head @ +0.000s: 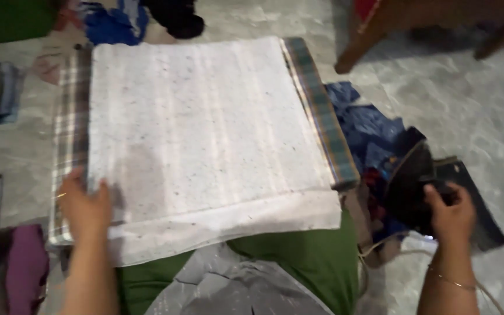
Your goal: The person is ironing a white garment on a low surface while sitting on the floor.
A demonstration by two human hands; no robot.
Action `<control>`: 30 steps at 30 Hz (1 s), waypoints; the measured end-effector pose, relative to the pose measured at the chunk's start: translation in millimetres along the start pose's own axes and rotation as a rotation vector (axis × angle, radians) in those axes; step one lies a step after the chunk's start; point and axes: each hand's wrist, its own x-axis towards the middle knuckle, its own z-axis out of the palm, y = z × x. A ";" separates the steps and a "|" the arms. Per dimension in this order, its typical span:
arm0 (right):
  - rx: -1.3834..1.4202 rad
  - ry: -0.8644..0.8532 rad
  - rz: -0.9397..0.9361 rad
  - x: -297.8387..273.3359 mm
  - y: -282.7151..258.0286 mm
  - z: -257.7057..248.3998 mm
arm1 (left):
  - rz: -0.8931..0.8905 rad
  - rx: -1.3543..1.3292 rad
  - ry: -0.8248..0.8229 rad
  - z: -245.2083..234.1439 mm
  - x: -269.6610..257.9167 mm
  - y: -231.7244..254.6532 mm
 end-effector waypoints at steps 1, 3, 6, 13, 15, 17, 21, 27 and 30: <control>0.012 -0.003 -0.097 5.2 -30.9 -3.4 | 0.003 -0.033 -0.014 8.9 0.6 7.3; -0.022 -0.001 -0.242 16.4 -92.1 15.1 | 0.067 -0.088 0.028 19.1 6.1 36.7; -0.127 -0.067 -0.400 31.8 -173.0 57.0 | 0.186 -0.144 0.049 43.6 18.8 65.8; -0.524 -0.492 -0.276 6.1 -324.9 167.6 | 0.116 0.094 -0.156 83.3 21.4 86.2; -0.586 -0.511 -0.256 5.9 -345.0 191.5 | 0.101 0.107 -0.169 84.2 24.8 85.7; -0.655 -0.537 -0.228 6.3 -362.0 205.8 | 0.085 0.121 -0.194 88.9 25.1 81.0; -0.644 -0.535 -0.197 33.1 -373.0 233.8 | 0.024 0.216 -0.333 98.2 35.6 76.8; -0.647 -0.568 -0.064 96.9 -384.3 293.4 | 0.085 0.266 -0.401 119.0 54.7 58.1; -0.654 -0.559 -0.046 125.1 -398.5 321.1 | 0.100 0.330 -0.405 123.7 51.6 52.6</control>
